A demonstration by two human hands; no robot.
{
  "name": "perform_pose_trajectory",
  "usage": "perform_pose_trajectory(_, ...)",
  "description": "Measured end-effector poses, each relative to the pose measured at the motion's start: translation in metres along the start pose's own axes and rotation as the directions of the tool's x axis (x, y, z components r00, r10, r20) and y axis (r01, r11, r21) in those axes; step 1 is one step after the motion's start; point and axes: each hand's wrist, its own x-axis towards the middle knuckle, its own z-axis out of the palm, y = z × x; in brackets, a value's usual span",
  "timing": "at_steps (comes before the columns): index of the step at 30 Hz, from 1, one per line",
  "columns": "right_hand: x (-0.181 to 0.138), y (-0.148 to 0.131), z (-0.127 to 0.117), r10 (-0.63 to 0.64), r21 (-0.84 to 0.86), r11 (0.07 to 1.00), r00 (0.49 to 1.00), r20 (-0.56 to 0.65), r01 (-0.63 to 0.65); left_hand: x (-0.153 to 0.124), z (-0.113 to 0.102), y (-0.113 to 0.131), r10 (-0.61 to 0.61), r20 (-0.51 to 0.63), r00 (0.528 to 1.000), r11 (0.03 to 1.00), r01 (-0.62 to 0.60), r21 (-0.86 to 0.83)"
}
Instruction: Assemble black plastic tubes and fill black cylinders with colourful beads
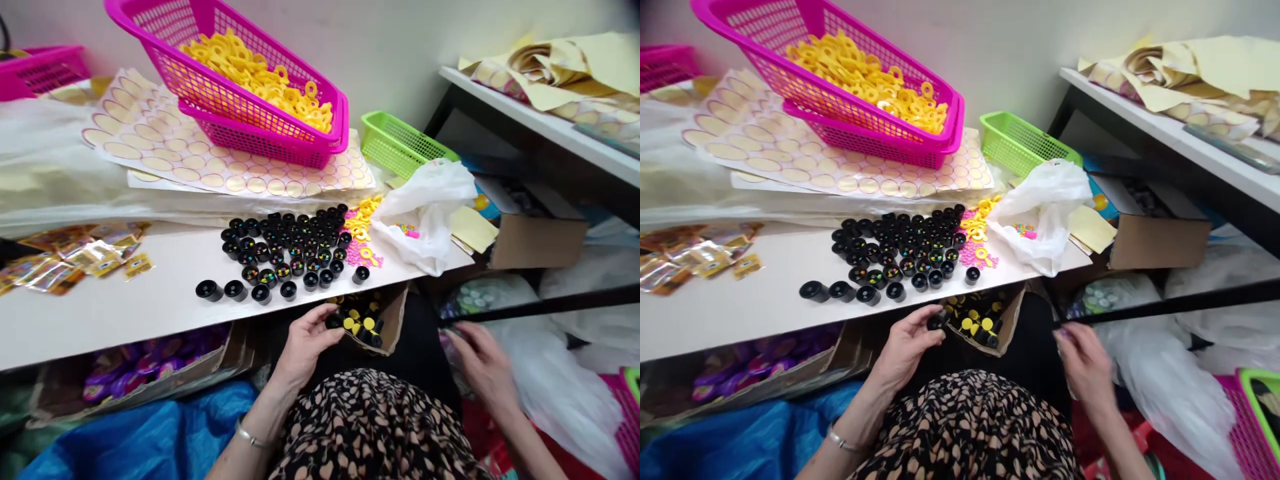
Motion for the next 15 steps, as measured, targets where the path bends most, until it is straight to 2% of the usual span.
perform_pose_trajectory(3,0.018,-0.028,0.042,-0.102,0.215,0.974,0.988,0.115,0.076,0.014,0.010,-0.004,0.093,-0.023,0.995,0.989,-0.090,0.121)
perform_pose_trajectory(5,0.035,-0.050,0.073,-0.123,0.280,0.957,0.983,0.138,0.080,0.019,0.012,-0.005,0.225,-0.040,0.974,0.939,-0.205,0.275)
perform_pose_trajectory(7,0.049,-0.067,0.094,-0.154,0.293,0.950,0.980,0.126,0.112,0.022,0.012,-0.007,0.425,-0.020,0.905,0.822,-0.377,0.427)
perform_pose_trajectory(10,0.062,-0.075,0.110,-0.222,0.330,0.928,0.968,0.114,0.174,0.029,0.013,-0.011,0.668,0.048,0.743,0.579,-0.559,0.594)
perform_pose_trajectory(12,0.067,-0.074,0.116,-0.245,0.364,0.912,0.963,0.116,0.188,0.035,0.016,-0.015,0.745,0.101,0.659,0.438,-0.598,0.671)
perform_pose_trajectory(15,0.070,-0.072,0.124,-0.246,0.393,0.904,0.957,0.151,0.170,0.046,0.021,-0.023,0.784,0.160,0.600,0.280,-0.571,0.772)
